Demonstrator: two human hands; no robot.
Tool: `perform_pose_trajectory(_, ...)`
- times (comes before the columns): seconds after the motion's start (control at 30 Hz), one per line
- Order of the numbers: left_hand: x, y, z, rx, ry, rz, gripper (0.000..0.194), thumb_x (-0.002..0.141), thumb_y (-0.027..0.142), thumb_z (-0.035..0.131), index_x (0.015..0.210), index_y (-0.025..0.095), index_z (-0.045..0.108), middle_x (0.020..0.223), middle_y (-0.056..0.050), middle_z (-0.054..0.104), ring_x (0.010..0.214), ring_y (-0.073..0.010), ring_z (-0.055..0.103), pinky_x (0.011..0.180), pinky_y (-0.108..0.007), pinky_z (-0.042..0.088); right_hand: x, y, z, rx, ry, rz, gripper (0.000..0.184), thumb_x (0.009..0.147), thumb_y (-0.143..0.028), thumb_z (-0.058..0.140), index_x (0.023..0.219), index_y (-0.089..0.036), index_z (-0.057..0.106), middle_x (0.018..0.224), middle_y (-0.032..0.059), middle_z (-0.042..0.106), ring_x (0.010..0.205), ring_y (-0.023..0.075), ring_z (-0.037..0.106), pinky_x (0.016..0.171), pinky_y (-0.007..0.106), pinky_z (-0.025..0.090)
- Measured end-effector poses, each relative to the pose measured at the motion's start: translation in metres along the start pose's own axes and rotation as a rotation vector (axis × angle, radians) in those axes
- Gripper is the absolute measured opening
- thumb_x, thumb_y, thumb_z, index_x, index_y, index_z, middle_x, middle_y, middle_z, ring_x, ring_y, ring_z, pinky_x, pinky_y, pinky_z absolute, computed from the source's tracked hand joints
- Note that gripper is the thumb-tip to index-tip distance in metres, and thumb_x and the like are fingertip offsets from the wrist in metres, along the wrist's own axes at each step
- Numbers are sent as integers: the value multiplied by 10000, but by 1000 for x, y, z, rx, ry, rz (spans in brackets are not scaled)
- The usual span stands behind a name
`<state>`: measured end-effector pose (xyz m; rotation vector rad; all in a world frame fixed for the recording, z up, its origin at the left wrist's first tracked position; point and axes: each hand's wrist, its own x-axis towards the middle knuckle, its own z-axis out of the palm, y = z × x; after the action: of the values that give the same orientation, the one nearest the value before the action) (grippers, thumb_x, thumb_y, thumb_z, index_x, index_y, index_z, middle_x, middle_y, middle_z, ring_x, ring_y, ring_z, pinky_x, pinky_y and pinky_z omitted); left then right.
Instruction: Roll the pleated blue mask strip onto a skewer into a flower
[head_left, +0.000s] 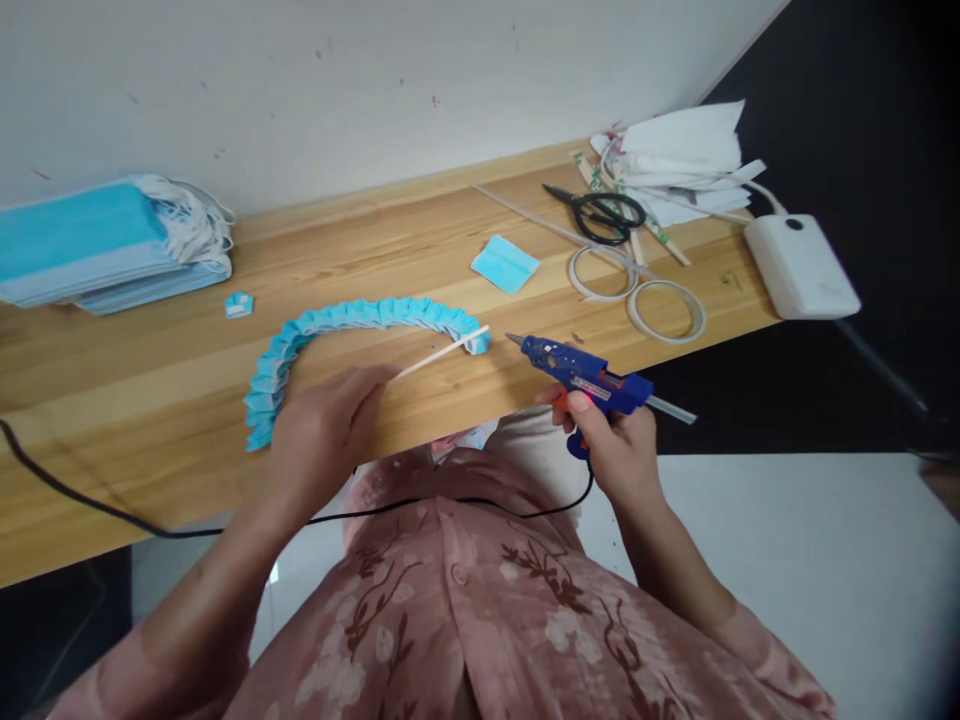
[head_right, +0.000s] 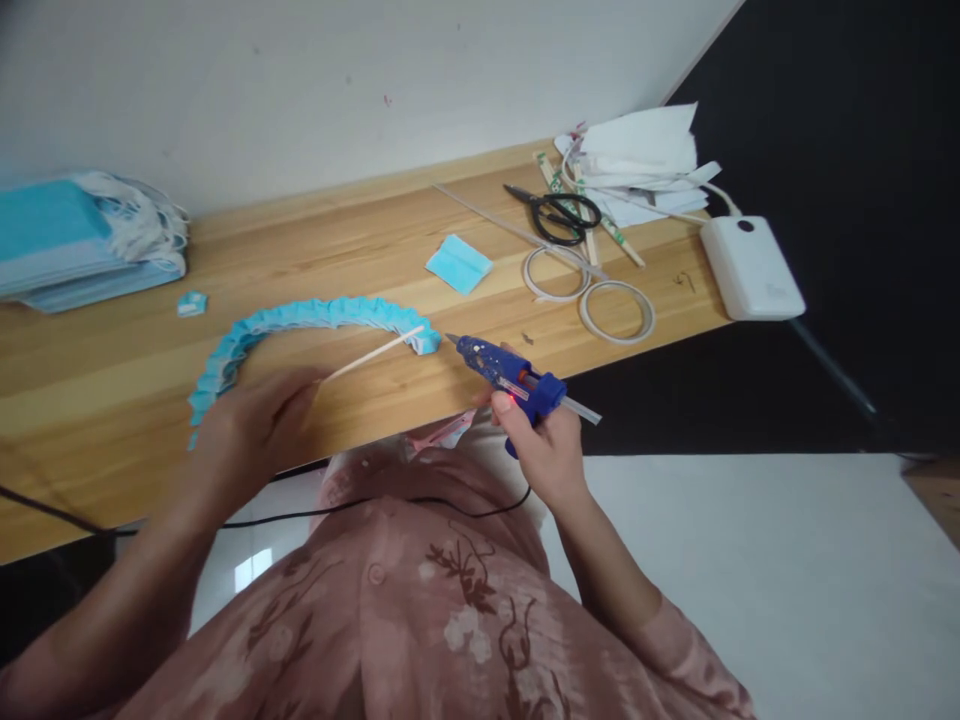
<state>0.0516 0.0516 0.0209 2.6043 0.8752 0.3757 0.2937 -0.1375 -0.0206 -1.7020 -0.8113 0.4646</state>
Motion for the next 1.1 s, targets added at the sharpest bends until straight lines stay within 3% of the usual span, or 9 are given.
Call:
perform_pose_trajectory(0.1,-10,-8,12,10,40,-33,392,1093,363,395,1250,199,714,1111,-87,766,995,-257,718,785,-331,502,-3,3,-6,-32,22,16,414,944,-563,645,840,-194,802,687,26,709,528,117,541,458,243,400)
perform_pose_trajectory(0.23,-15,-15,12,65,83,-31,361,1091,343,435,1209,195,742,978,-67,741,888,-225,707,706,-304,478,-3,3,-8,-32,26,77,434,927,-584,662,872,-178,804,704,37,725,493,105,538,428,230,400)
perform_pose_trajectory(0.33,-17,-17,11,65,110,16,328,1085,299,462,1177,184,756,953,-60,731,852,-208,700,680,-292,467,-1,-1,-5,-36,34,94,474,919,-612,657,841,-168,804,595,18,647,455,105,515,407,229,389)
perform_pose_trajectory(0.57,-8,-11,17,111,172,152,276,1053,215,535,1181,166,774,898,-57,726,795,-189,672,661,-287,460,2,-4,-5,-146,11,11,515,945,-624,615,809,-172,823,523,14,578,449,116,493,438,255,383)
perform_pose_trajectory(0.87,5,-14,19,195,178,216,288,1029,194,546,1154,208,806,850,-48,723,732,-191,628,605,-305,410,-4,-5,-6,-71,41,61,464,948,-575,630,809,-168,805,584,12,642,463,95,521,432,215,413)
perform_pose_trajectory(1.0,4,-17,15,95,214,165,279,1029,183,540,1157,206,787,918,-52,726,811,-189,668,662,-288,455,-4,-3,-6,0,25,88,443,950,-571,641,878,-172,820,618,18,683,466,92,523,423,210,410)
perform_pose_trajectory(1.1,9,-5,14,-37,237,67,271,1038,221,534,1183,176,758,890,-36,710,774,-161,663,658,-262,464,-5,0,-6,59,10,128,431,955,-573,644,863,-188,815,638,17,701,479,92,546,433,205,415)
